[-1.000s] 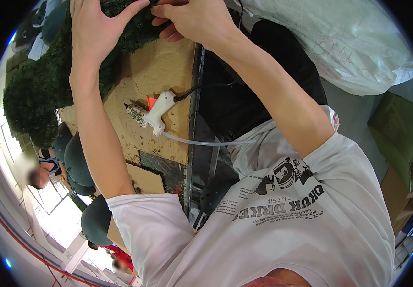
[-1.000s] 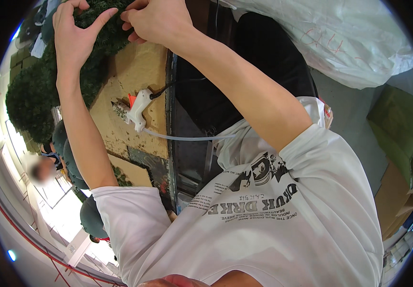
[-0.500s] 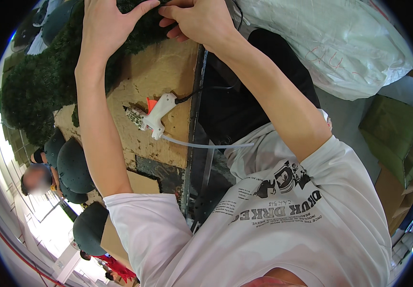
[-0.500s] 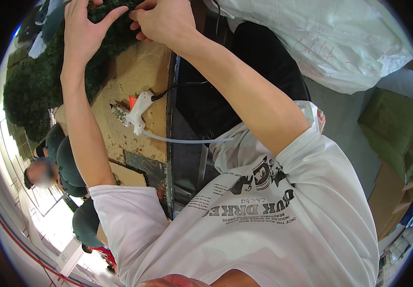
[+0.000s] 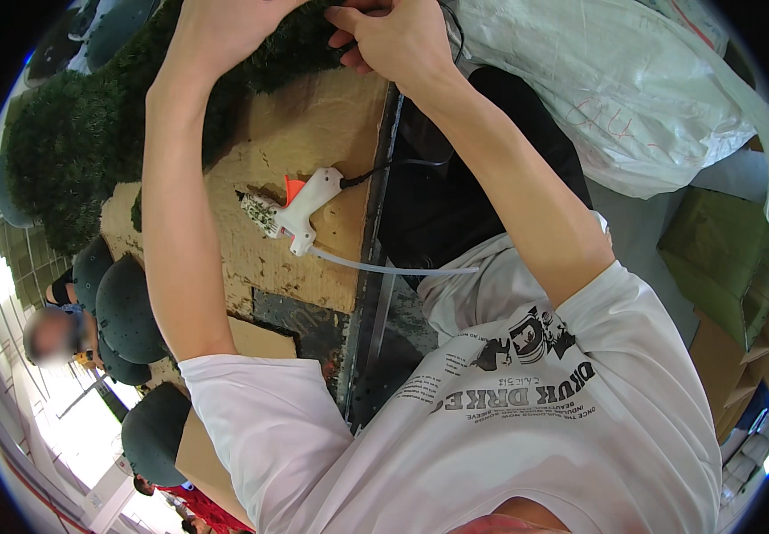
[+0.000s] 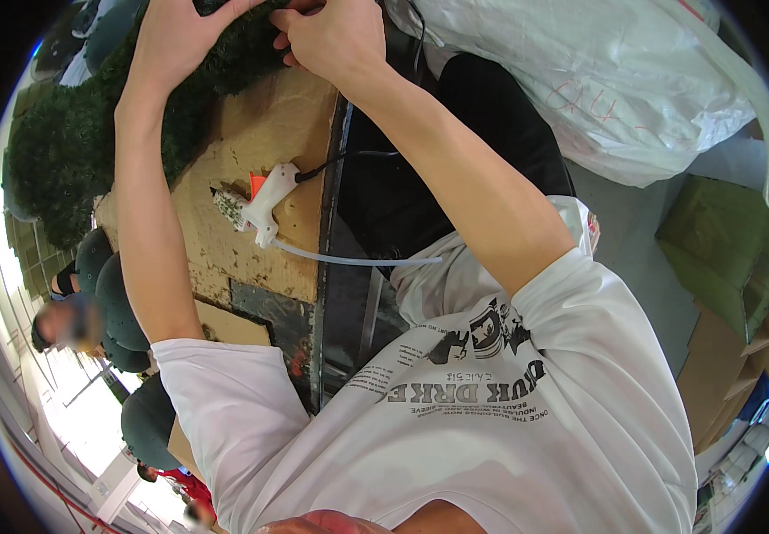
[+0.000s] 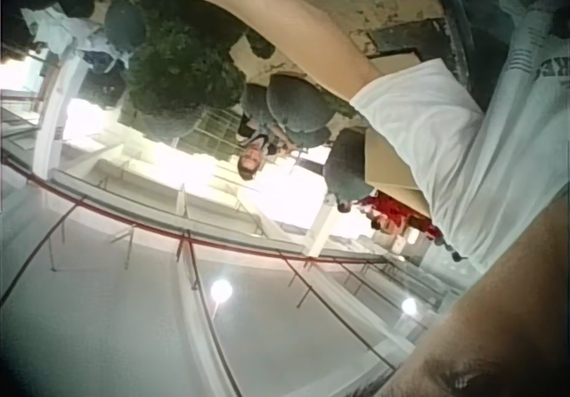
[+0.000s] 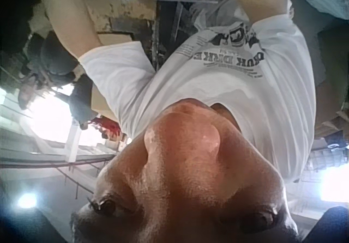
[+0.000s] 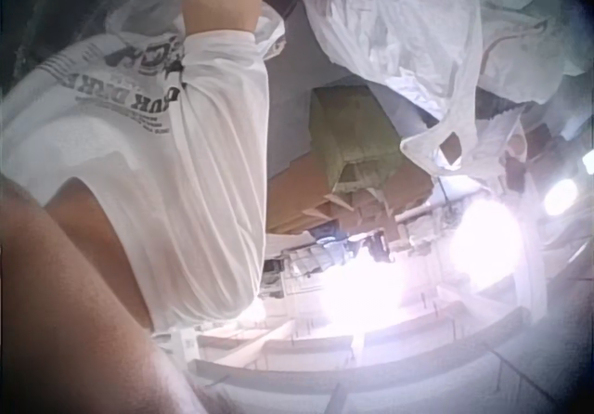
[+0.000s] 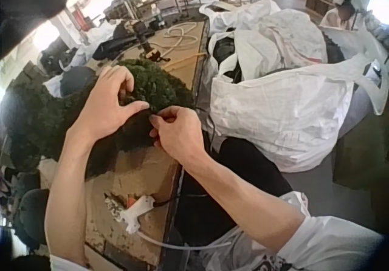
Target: Gluing small pieces of moss onto a larger object using a hot glue gun.
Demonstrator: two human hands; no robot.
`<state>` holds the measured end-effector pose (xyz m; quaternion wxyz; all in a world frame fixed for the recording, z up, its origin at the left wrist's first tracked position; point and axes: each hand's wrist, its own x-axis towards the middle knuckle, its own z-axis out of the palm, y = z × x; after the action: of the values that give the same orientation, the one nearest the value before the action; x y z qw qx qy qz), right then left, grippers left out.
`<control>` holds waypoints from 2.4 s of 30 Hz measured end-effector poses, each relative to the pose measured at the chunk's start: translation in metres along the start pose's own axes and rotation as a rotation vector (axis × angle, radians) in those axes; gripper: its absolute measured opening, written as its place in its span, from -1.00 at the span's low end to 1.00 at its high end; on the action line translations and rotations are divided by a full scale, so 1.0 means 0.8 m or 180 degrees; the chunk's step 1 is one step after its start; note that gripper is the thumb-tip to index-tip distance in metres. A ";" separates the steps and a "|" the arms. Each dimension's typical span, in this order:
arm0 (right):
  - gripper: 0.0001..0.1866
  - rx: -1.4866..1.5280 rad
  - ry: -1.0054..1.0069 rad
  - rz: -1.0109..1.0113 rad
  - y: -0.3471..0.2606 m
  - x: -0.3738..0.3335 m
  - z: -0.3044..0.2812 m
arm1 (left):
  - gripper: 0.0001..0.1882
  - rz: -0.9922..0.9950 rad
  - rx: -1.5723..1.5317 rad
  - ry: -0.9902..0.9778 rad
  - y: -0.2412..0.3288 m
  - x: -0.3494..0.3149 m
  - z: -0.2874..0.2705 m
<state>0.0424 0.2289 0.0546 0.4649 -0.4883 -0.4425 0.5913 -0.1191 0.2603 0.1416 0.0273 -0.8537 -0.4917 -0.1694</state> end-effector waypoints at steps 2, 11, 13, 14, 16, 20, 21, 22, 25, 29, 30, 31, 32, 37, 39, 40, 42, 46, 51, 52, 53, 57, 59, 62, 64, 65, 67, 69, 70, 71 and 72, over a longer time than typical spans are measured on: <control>-0.75 -0.0063 0.0028 -0.0017 -0.001 -0.001 0.001 | -0.55 0.0007 -0.0041 0.0152 -0.009 0.009 -0.003; -0.76 -0.0470 0.0148 -0.0014 -0.009 -0.009 0.006 | -0.54 -0.0960 0.0062 0.0949 -0.108 0.071 -0.004; -0.74 -0.0566 0.0217 -0.0025 -0.007 -0.006 0.009 | -0.52 -0.1246 0.0035 0.0757 -0.119 0.075 0.001; -0.74 -0.0729 0.0311 -0.0063 -0.006 -0.004 0.013 | -0.51 -0.1203 0.0040 0.0771 -0.121 0.075 0.003; -0.72 -0.1063 0.0496 -0.0131 -0.002 0.003 0.019 | -0.49 -0.1126 0.0041 0.0799 -0.122 0.073 0.006; -0.69 -0.1245 0.0554 -0.0181 0.006 0.009 0.023 | -0.47 -0.1270 0.0142 0.0789 -0.119 0.068 0.007; -0.69 -0.1220 0.0539 -0.0201 0.008 0.010 0.022 | -0.47 -0.1255 0.0144 0.0784 -0.120 0.067 0.007; -0.68 -0.1191 0.0528 -0.0229 0.008 0.011 0.021 | -0.47 -0.1234 0.0150 0.0786 -0.122 0.067 0.007; -0.68 -0.0927 0.0217 -0.0170 0.009 0.014 0.012 | -0.49 -0.1160 0.0168 0.1000 -0.128 0.066 0.010; -0.72 0.0055 -0.0395 0.0027 0.013 0.012 -0.006 | -0.59 -0.0858 -0.0257 0.1728 -0.108 0.047 0.009; -0.71 0.0150 -0.0497 0.0028 0.015 0.009 -0.011 | -0.60 -0.0746 -0.0347 0.1840 -0.095 0.036 0.008; -0.70 0.0248 -0.0594 0.0033 0.017 0.007 -0.015 | -0.62 -0.0633 -0.0443 0.1943 -0.079 0.023 0.009; -0.69 0.0329 -0.0613 0.0042 0.020 0.004 -0.019 | -0.60 -0.0425 -0.0345 0.1793 -0.061 0.007 0.011; -0.67 0.0580 -0.0780 -0.0028 0.028 0.001 -0.026 | -0.32 -0.0014 0.0563 0.0827 0.017 -0.053 0.044; -0.67 0.0685 -0.0854 -0.0022 0.031 0.001 -0.030 | -0.25 -0.0053 0.0735 0.0825 0.027 -0.054 0.056; -0.67 0.0734 -0.0889 -0.0023 0.033 0.000 -0.033 | -0.23 -0.0124 0.0801 0.0855 0.029 -0.053 0.061; -0.67 0.0686 -0.0875 0.0060 0.034 0.001 -0.038 | -0.28 -0.0071 0.0992 0.0952 0.027 -0.047 0.066; -0.66 0.0575 -0.0881 0.0111 0.031 0.004 -0.039 | -0.29 0.0107 0.0901 0.1070 0.020 -0.041 0.063; -0.67 0.0307 -0.0591 -0.0005 0.027 0.002 -0.040 | -0.17 -0.0076 0.0666 0.0740 0.007 -0.041 0.050; -0.67 0.0322 -0.0552 -0.0050 0.027 0.001 -0.040 | -0.20 -0.0066 0.0681 0.0734 0.005 -0.042 0.050; -0.67 0.0170 -0.0438 -0.0158 0.027 0.000 -0.040 | -0.22 -0.0058 0.0700 0.0717 0.003 -0.042 0.051; -0.66 -0.0353 -0.0124 -0.0367 0.024 0.007 -0.026 | -0.28 -0.0038 0.0619 0.0782 -0.001 -0.045 0.053; -0.67 -0.0537 -0.0042 -0.0467 0.026 0.013 -0.021 | -0.29 -0.0057 0.0559 0.0804 -0.002 -0.046 0.054; -0.69 -0.0695 0.0006 -0.0628 0.030 0.018 -0.017 | -0.30 -0.0036 0.0580 0.0809 -0.003 -0.046 0.054; -0.70 -0.0704 -0.0050 -0.0544 0.031 0.020 -0.017 | -0.30 -0.0045 0.0562 0.0825 -0.004 -0.047 0.054; -0.70 -0.0741 -0.0021 -0.0576 0.031 0.020 -0.017 | -0.31 -0.0047 0.0551 0.0831 -0.005 -0.047 0.055; -0.69 -0.0819 0.0038 -0.0642 0.028 0.021 -0.017 | -0.30 0.0035 0.0482 0.0909 -0.007 -0.047 0.057; -0.67 -0.0938 0.0068 -0.0722 0.025 0.024 -0.017 | -0.30 0.0069 0.0447 0.0957 -0.009 -0.048 0.059; -0.66 -0.0998 0.0081 -0.0764 0.023 0.026 -0.017 | -0.30 0.0062 0.0449 0.0966 -0.010 -0.049 0.060; -0.66 -0.1049 0.0009 -0.0669 0.022 0.027 -0.016 | -0.30 0.0058 0.0452 0.0978 -0.011 -0.050 0.060; -0.66 -0.1102 -0.0061 -0.0578 0.020 0.028 -0.016 | -0.29 0.0038 0.0436 0.0992 -0.012 -0.050 0.060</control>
<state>0.0511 0.2492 0.0332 0.4212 -0.5133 -0.5843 0.4665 -0.1331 0.2420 0.0824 0.1623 -0.8161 -0.4869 -0.2657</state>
